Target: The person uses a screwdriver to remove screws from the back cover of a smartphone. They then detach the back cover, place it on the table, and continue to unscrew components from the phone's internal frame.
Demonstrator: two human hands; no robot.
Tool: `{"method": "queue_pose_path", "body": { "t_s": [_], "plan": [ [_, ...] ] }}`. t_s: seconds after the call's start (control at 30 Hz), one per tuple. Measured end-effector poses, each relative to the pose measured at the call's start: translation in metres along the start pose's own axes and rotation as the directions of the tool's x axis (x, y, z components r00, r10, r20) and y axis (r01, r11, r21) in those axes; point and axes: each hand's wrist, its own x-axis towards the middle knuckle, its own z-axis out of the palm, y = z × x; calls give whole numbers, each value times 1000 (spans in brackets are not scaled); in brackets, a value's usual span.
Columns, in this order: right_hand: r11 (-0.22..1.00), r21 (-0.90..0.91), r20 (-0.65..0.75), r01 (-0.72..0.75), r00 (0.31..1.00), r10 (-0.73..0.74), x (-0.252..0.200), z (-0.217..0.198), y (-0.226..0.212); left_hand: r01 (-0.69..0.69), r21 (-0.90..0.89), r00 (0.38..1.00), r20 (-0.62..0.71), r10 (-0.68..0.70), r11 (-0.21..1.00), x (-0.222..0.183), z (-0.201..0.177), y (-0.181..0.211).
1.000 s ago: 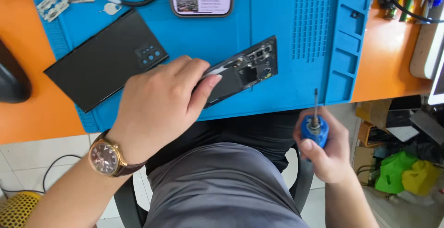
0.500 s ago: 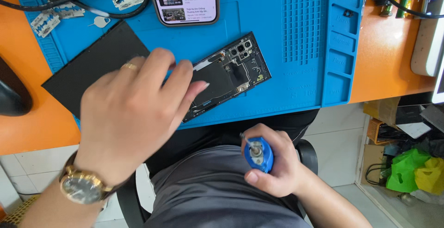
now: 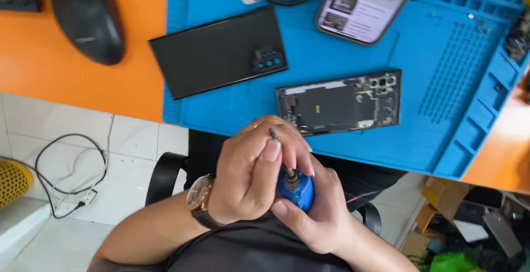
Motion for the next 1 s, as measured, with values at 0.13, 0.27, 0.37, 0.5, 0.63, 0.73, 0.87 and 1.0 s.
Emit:
{"method": "queue_pose_path", "body": {
  "t_s": [0.13,0.27,0.37,0.5,0.63,0.73,0.87,1.0],
  "plan": [
    [996,-72,43,-55,997,59,7,6,-13,21,-112,991,-126,-35,993,-8,-10,2],
    [999,-33,79,28,997,-25,8,14,-33,-72,-19,968,-244,66,997,-11,-15,15],
    [995,73,106,68,992,-76,7,18,-41,-100,-40,961,-264,86,994,-14,-19,24],
    [943,326,210,64,968,-138,8,19,-45,-101,-101,966,-246,74,990,-17,-28,33],
    [948,305,229,87,960,-162,7,22,-49,-90,-93,967,-247,65,992,-21,-37,41],
    [995,-1,258,97,961,-94,3,22,-48,-94,-129,965,-255,58,987,-24,-40,43],
    [998,-33,394,-48,917,57,10,35,-49,-216,-102,892,-424,154,971,-27,-88,38],
    [891,-213,523,-402,723,452,5,32,-28,-226,292,662,-654,367,929,-45,-164,41]
  ]
}}
